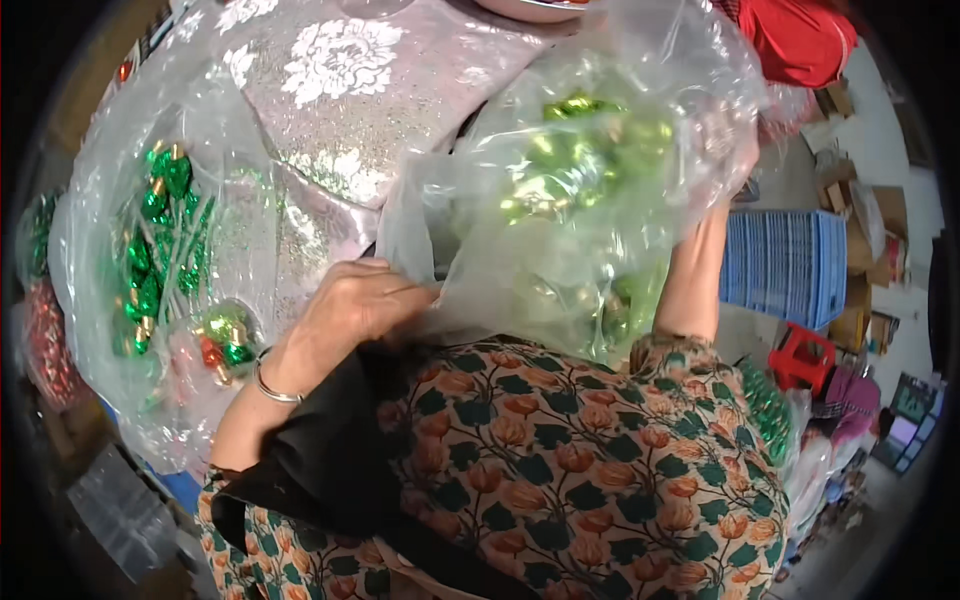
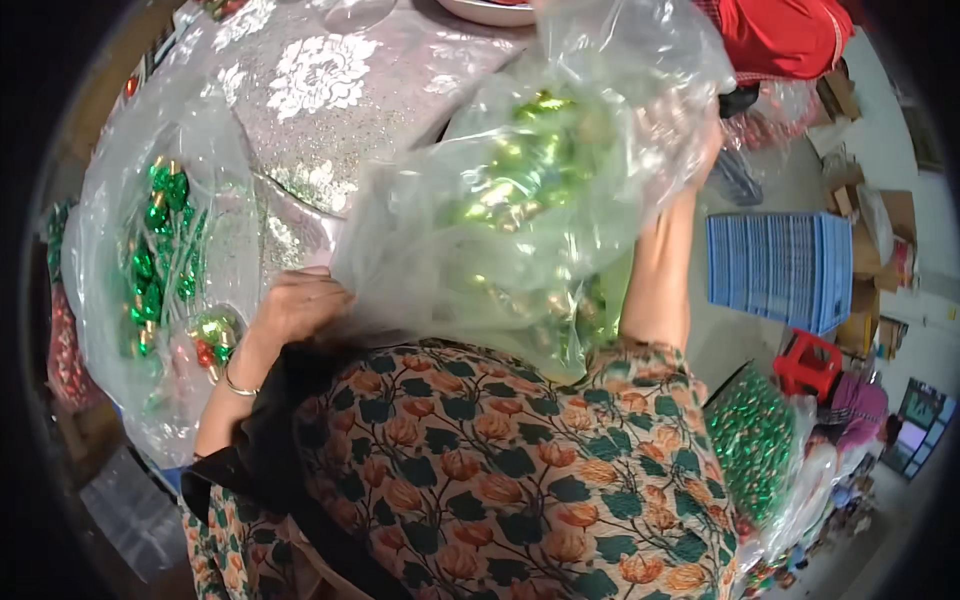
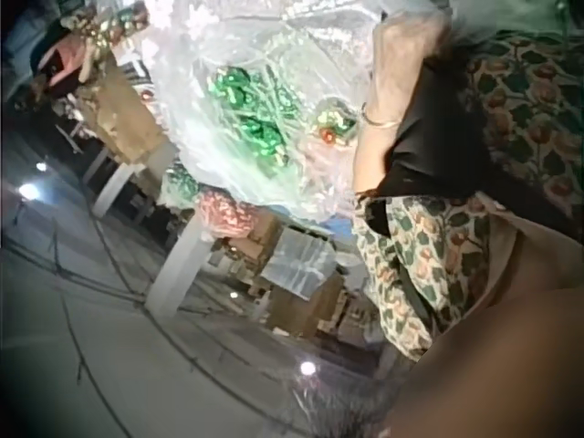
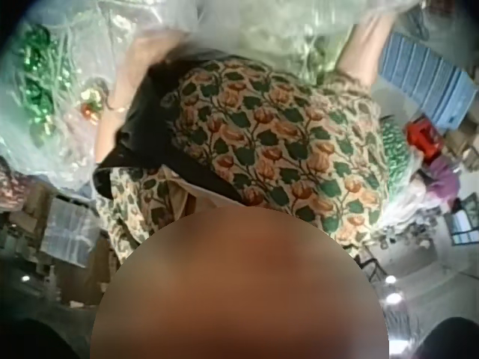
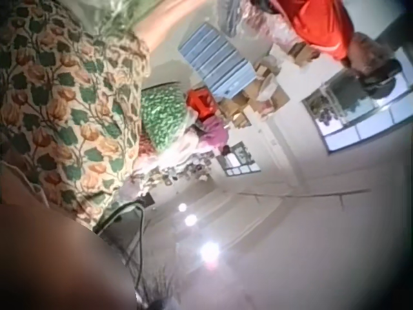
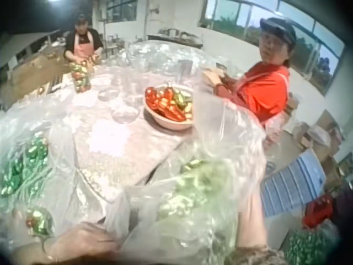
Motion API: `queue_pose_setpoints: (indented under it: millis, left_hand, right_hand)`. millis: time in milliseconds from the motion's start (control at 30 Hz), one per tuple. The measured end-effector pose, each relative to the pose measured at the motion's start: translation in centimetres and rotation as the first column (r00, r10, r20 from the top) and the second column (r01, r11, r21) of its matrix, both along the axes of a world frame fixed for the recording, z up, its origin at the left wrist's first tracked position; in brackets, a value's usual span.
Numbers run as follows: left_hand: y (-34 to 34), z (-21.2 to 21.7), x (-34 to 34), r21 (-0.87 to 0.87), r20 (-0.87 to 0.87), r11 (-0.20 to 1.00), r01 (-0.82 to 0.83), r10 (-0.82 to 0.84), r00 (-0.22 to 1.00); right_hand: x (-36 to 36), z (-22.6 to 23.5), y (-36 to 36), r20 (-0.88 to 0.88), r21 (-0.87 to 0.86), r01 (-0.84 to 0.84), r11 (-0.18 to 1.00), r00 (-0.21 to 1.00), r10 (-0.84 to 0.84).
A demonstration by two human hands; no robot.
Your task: Sorting and placing small green and red plastic items into bags.
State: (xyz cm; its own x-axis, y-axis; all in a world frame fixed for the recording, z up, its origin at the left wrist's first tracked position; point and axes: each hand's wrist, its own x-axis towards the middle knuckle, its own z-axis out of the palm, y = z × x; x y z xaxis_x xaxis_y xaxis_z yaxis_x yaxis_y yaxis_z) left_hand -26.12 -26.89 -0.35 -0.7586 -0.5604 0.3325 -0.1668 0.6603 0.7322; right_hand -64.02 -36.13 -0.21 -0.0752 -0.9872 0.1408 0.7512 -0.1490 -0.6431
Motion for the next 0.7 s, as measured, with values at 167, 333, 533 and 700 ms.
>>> queue_pose_setpoints:
  millis: [167, 333, 533, 700]
  left_hand:
    - [0.0, 0.6, -2.3, -0.019, 0.286, 0.994, 0.110, -0.100, 0.953]
    - [-1.5, -3.8, -5.4, -0.329, 0.259, 0.925, 0.190, -0.106, 0.960]
    - [0.3, -3.6, -11.5, -0.090, 0.035, 0.870, 0.485, -0.483, 0.875]
    - [1.0, -5.0, -12.2, 0.143, -0.089, 0.777, 0.613, -0.606, 0.790]
  right_hand:
    - [-6.1, -0.5, 4.7, -0.239, 0.184, 0.459, 0.869, 0.879, -0.413]
    - [-7.2, 2.5, 6.4, -0.329, 0.094, 0.436, 0.895, 0.862, -0.386]
    - [-8.1, 5.2, 9.2, -0.908, -0.291, 0.612, 0.736, -0.418, -0.012]
    - [5.4, 5.9, 9.8, -0.750, -0.492, -0.308, 0.814, -0.326, -0.576]
